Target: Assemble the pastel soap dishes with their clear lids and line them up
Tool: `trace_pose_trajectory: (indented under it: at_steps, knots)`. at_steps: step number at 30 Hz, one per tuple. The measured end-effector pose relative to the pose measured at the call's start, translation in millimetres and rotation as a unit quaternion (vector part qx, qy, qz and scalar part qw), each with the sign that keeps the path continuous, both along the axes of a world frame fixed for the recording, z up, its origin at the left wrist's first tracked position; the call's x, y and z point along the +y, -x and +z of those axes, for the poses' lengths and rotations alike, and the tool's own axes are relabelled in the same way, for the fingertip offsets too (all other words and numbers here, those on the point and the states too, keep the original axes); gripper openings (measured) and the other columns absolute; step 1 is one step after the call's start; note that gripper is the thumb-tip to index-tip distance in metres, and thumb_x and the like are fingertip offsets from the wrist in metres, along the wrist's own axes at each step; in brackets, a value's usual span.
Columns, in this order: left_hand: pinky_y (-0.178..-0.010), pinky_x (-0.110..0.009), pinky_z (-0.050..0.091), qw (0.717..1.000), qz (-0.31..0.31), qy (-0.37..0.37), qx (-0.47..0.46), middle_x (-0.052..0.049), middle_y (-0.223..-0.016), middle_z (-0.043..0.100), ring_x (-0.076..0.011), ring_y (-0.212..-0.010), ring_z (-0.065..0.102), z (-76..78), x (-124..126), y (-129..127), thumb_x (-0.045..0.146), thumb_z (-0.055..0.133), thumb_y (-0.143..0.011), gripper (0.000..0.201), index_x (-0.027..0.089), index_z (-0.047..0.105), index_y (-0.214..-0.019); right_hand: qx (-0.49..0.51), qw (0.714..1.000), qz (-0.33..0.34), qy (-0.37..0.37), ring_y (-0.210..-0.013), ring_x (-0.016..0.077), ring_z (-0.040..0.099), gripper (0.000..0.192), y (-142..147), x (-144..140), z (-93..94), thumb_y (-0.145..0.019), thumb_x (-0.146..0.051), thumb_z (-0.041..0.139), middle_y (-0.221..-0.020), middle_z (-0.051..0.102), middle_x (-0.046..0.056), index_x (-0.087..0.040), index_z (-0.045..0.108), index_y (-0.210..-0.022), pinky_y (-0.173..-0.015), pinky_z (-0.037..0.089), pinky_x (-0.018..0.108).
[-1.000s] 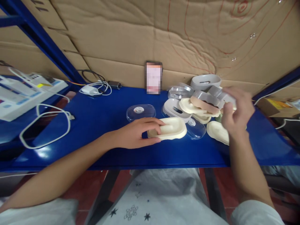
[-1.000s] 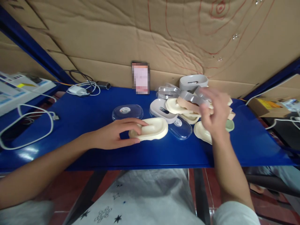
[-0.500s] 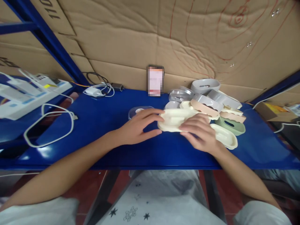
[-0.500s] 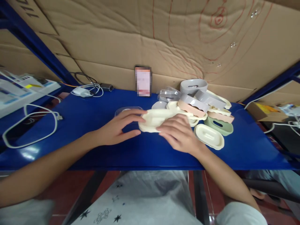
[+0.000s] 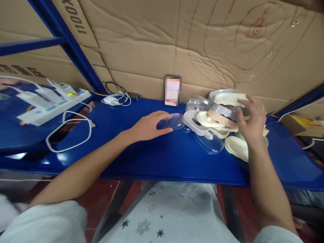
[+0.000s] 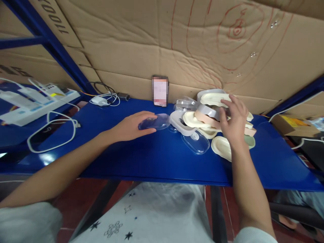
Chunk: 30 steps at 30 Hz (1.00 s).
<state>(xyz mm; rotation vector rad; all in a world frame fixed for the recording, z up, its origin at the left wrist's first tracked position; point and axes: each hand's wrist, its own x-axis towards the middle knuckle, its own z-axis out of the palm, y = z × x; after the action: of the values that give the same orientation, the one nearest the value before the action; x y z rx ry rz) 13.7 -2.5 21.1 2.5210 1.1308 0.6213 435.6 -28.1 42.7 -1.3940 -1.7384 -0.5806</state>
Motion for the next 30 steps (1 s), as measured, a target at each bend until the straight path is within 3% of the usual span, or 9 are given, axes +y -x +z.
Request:
trace_pose_trajectory:
  at_steps: [4, 8, 11, 14, 17, 20, 30]
  knots:
    - [-0.123, -0.043, 0.044, 0.992, -0.043, -0.077, -0.088, -0.01, -0.152, 0.064, -0.0278, -0.141, 0.06, 33.6, 16, -42, 0.056, 0.063, -0.102, 0.054, 0.024, 0.061, -0.145, 0.004, 1.0, -0.025, -0.01, -0.147, 0.0343, 0.053, 0.044, 4, -3, -0.7, -0.106, -0.051, 0.051, -0.158, 0.058, 0.02, -0.023, 0.07, -0.134, -0.119, 0.039, 0.055]
    - [-0.119, -0.047, 0.045, 0.986, -0.058, -0.131, -0.08, -0.013, -0.153, 0.061, -0.0315, -0.141, 0.058, 60.3, 65, -106, 0.049, 0.065, -0.101, 0.052, 0.022, 0.06, -0.145, 0.014, 0.999, -0.032, -0.024, -0.146, 0.0363, 0.053, 0.047, 14, -7, -0.5, -0.106, -0.056, 0.05, -0.157, 0.058, 0.019, -0.025, 0.069, -0.135, -0.118, 0.038, 0.059]
    - [-0.122, -0.045, 0.042, 0.983, -0.098, -0.128, -0.094, -0.016, -0.152, 0.06, -0.0301, -0.144, 0.056, 63.6, 100, -155, 0.041, 0.064, -0.102, 0.05, 0.019, 0.059, -0.146, 0.01, 1.0, -0.024, -0.012, -0.143, 0.0372, 0.054, 0.045, 20, -10, -0.9, -0.107, -0.053, 0.05, -0.154, 0.058, 0.018, -0.025, 0.067, -0.138, -0.116, 0.039, 0.062]
    - [-0.126, -0.044, 0.038, 0.973, -0.159, -0.119, -0.114, -0.016, -0.153, 0.058, -0.0286, -0.148, 0.052, 56.6, 119, -186, 0.034, 0.06, -0.103, 0.049, 0.018, 0.058, -0.15, 0.004, 1.0, -0.007, -0.002, -0.143, 0.0378, 0.054, 0.045, 23, -12, -1.7, -0.108, -0.052, 0.051, -0.154, 0.057, 0.018, -0.024, 0.065, -0.14, -0.115, 0.039, 0.063]
    - [-0.129, -0.048, 0.034, 0.966, -0.209, -0.101, -0.116, -0.015, -0.161, 0.054, -0.0302, -0.155, 0.044, 46.1, 125, -194, 0.04, 0.059, -0.103, 0.056, 0.022, 0.053, -0.157, 0.0, 1.0, 0.001, 0.003, -0.145, 0.0389, 0.051, 0.045, 25, -13, -1.1, -0.108, -0.052, 0.051, -0.154, 0.055, 0.018, -0.025, 0.063, -0.141, -0.116, 0.038, 0.063]
    - [-0.131, -0.051, 0.031, 0.967, -0.221, -0.074, -0.102, -0.015, -0.167, 0.048, -0.0328, -0.159, 0.039, 36.4, 128, -186, 0.05, 0.06, -0.103, 0.066, 0.023, 0.048, -0.162, 0.0, 1.0, 0.003, 0.011, -0.145, 0.0398, 0.05, 0.044, 26, -15, 0.8, -0.108, -0.052, 0.05, -0.155, 0.054, 0.017, -0.027, 0.062, -0.142, -0.115, 0.038, 0.064]
    - [-0.129, -0.05, 0.033, 0.976, -0.159, -0.095, -0.115, -0.019, -0.162, 0.045, -0.032, -0.155, 0.044, 20.7, 151, -173, 0.052, 0.066, -0.1, 0.067, 0.02, 0.049, -0.157, -0.044, 0.998, 0.022, 0.028, -0.142, 0.0364, 0.054, 0.04, 48, -21, -4.0, -0.111, -0.049, 0.047, -0.156, 0.056, 0.017, -0.028, 0.061, -0.141, -0.112, 0.039, 0.059]
